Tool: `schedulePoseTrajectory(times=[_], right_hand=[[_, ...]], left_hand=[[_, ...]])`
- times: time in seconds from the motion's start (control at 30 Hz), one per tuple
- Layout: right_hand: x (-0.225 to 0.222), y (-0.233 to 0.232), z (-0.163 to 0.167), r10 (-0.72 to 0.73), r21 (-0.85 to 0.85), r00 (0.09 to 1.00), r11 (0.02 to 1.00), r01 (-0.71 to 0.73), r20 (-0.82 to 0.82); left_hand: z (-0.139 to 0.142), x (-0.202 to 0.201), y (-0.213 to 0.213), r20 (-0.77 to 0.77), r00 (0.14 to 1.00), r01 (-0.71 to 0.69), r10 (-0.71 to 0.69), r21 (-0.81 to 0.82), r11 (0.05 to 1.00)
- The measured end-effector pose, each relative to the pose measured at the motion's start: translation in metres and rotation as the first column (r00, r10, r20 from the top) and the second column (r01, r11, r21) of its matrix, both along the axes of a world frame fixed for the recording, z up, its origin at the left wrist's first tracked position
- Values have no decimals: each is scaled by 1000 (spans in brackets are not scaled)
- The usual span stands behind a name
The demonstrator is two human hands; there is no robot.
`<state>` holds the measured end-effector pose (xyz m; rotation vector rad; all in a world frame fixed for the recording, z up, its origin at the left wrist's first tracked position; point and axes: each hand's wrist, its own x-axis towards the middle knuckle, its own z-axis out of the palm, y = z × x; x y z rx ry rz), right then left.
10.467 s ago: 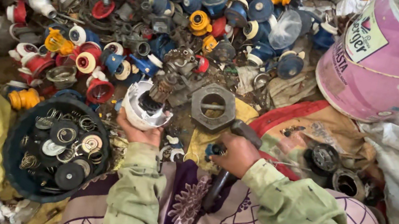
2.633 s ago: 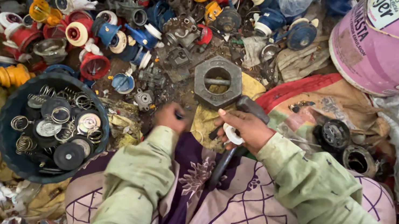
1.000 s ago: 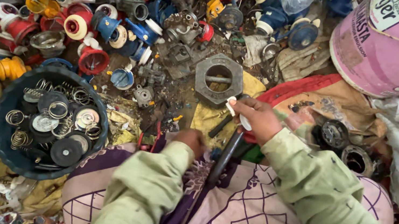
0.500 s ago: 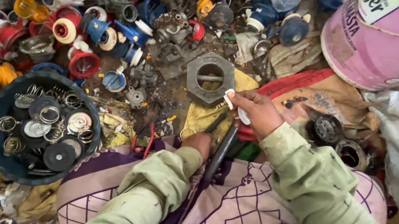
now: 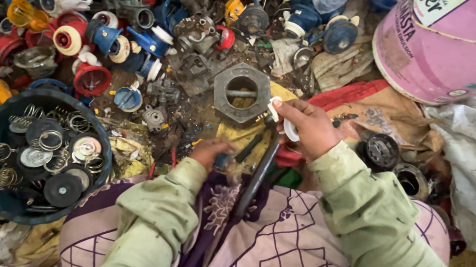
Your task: The person sits on the floor surrounded by metal parts and uses a hammer and metal rod to strike and shape small cylindrical metal pieces. They repeatedly pick up parts, position them on a metal block, and strike them with the hammer.
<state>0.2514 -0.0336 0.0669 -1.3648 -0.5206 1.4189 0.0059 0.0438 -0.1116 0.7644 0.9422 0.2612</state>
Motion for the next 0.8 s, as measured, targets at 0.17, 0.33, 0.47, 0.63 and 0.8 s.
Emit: schedulePoseTrajectory(times=[0.17, 0.33, 0.47, 0.63, 0.8], right_hand=[[2, 3, 6, -20, 53, 999, 998, 22, -39], [3, 2, 11, -41, 56, 999, 998, 42, -18], [3, 3, 8, -37, 74, 999, 997, 38, -10], [3, 7, -3, -27, 48, 1000, 998, 27, 5], [6, 4, -9, -6, 38, 999, 999, 4, 44]], left_hand=[[0, 25, -15, -137, 989, 113, -56, 454, 884], [-5, 50, -50, -488, 873, 464, -4, 827, 317], [-3, 60, -62, -596, 803, 560, 12, 762, 325], [5, 69, -69, -760, 647, 738, -56, 606, 297], [-4, 68, -67, -743, 665, 739, -77, 639, 213]])
